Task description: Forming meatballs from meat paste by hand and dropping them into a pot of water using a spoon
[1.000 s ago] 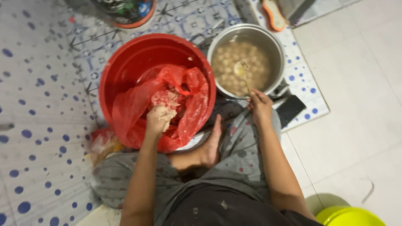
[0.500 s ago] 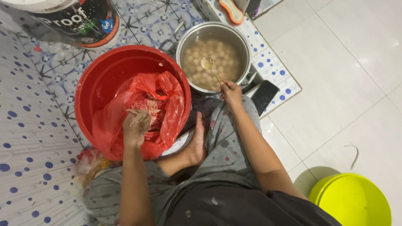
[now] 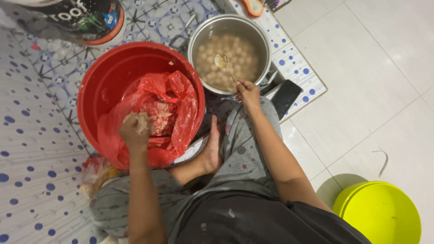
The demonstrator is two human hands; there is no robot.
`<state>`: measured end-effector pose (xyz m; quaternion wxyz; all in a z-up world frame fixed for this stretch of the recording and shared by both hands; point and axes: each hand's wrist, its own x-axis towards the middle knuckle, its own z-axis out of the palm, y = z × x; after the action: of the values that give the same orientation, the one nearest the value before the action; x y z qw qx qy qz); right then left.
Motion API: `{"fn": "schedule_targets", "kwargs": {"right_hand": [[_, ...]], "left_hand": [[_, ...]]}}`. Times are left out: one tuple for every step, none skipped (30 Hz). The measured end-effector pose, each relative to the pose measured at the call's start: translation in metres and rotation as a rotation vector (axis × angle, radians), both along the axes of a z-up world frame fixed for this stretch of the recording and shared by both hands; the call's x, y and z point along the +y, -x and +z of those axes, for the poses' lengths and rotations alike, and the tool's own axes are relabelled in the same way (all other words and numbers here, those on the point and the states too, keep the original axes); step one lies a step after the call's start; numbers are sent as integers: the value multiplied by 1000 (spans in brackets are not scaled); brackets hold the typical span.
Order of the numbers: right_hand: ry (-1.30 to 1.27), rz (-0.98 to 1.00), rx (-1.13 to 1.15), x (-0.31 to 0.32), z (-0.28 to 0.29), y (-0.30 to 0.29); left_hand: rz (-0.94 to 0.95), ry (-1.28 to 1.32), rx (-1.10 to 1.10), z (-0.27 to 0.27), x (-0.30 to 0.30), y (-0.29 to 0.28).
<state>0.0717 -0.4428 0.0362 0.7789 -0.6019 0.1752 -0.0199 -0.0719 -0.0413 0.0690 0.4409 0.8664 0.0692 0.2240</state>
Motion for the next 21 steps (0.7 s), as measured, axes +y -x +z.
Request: {"fn": "schedule_targets", "kwargs": {"right_hand": [[9,-13,3,-1,-4,-1],[17,-25,7,-1,-7,-1],[16,-7,11,-7,-19,-3],[43,-31,25,-12,-30,-5],[66,-42,41,-12,-42,-9],[62,-11,48,-15,-36,-8],[99,0,48,-17,-31,-7],[137,12,48,-19,-26,-7],[133,38,48,-18,-24,-5],[109,39,40,-18,-23,-4],[86,37,30,-20,-20,-4],[84,59,28,-20,-18,-5],[85,23,40,-20,-17,-6],[86,-13,51,-20,-15,-7],[86,7,49,-21,-16,-8],[94,17,39,-23,-17,-8],[101,30,31,-24,-19,-9],[100,54,33,-25,-17,-8],[104,64,27,-26,-13,-8],[107,75,22,-27,-10,-8],[107,94,21,-27,-9,-7]], "left_hand": [[20,522,28,18,-7,-3],[41,1045,49,37,-13,-5],[59,1044,44,30,-9,-11],[-162,1515,81,22,-5,-18],[-397,1971,104,17,3,-20],[-370,1967,80,32,-8,-19],[-329,1871,72,46,-18,-18],[-287,1776,66,60,-28,-19],[-266,1771,45,40,-24,-20],[-300,1825,136,20,-21,-22],[-341,1878,229,0,-17,-25],[-326,1876,208,-42,-10,-32],[-633,2204,349,-84,-3,-39],[-980,2498,497,-126,4,-46],[-972,2497,471,-66,-13,-17],[-517,1870,364,0,-37,-8],[-104,1217,253,71,-71,-6],[-82,1219,241,57,-77,-5],[1,1193,187,44,-82,-5],[83,1165,133,31,-88,-5],[100,1167,122,26,-85,-10]]}}
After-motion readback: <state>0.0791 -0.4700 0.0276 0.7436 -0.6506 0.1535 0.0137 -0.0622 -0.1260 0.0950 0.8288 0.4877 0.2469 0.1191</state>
